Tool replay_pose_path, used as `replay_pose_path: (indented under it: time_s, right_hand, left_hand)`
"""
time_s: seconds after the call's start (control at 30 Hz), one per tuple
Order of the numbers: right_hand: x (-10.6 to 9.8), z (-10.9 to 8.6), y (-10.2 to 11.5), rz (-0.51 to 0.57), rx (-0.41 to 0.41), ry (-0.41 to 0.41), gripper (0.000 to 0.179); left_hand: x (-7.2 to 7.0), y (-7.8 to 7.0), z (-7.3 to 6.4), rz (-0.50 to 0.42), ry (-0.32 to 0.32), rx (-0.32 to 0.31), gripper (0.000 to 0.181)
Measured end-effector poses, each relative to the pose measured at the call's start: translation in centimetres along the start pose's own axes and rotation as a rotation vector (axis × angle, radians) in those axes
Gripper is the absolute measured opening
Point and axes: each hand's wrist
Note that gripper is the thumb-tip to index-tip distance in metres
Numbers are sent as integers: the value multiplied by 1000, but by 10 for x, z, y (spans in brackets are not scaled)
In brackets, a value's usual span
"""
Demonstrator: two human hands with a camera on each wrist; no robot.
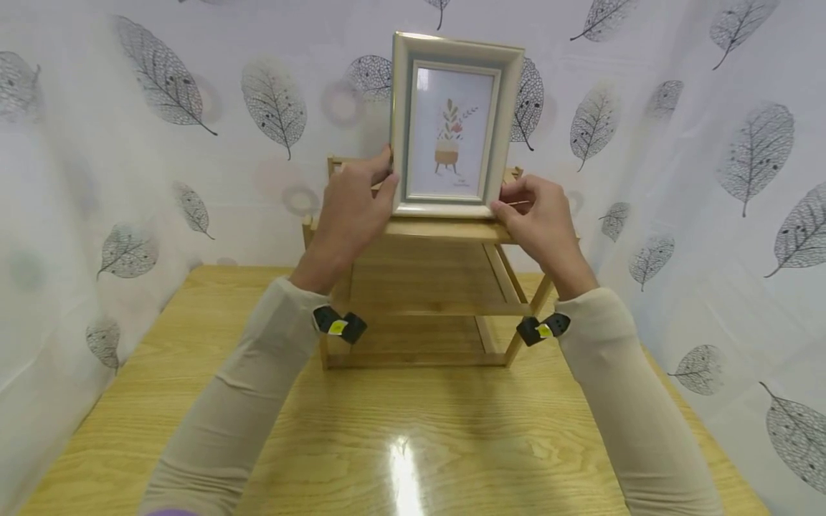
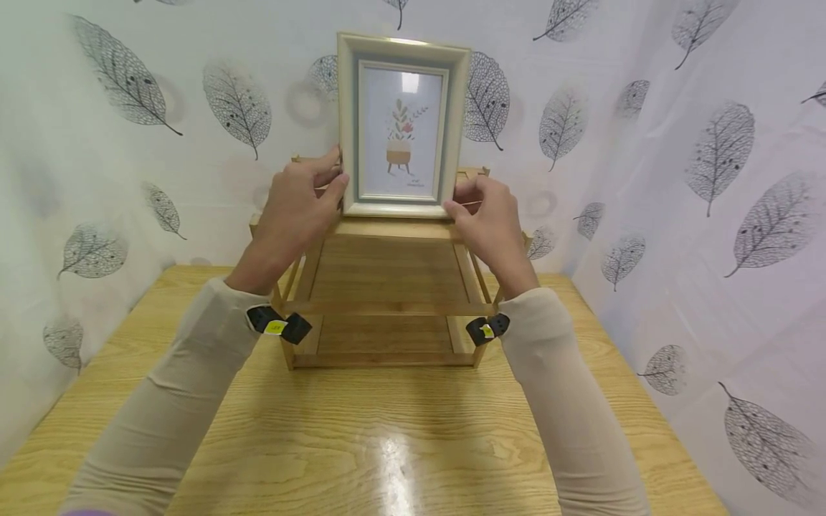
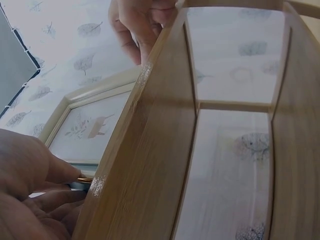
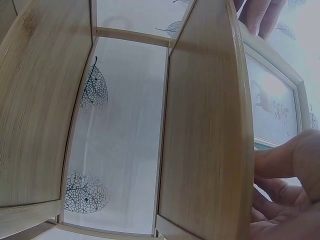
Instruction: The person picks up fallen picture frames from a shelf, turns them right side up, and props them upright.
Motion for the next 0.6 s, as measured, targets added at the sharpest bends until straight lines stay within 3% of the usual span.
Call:
replay_pose_path:
  time_s: [0.6]
  right_hand:
    - [-1,-4,0,-9,-16,-12,19]
  left_hand:
    - [0,1,0,14,2,-20,43]
Point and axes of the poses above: each hand's wrist, its own z-axis towards the middle knuckle, its own x-axis out of the palm, y = z × x, and after that the axes turned 15 degrees about -z, right-handed
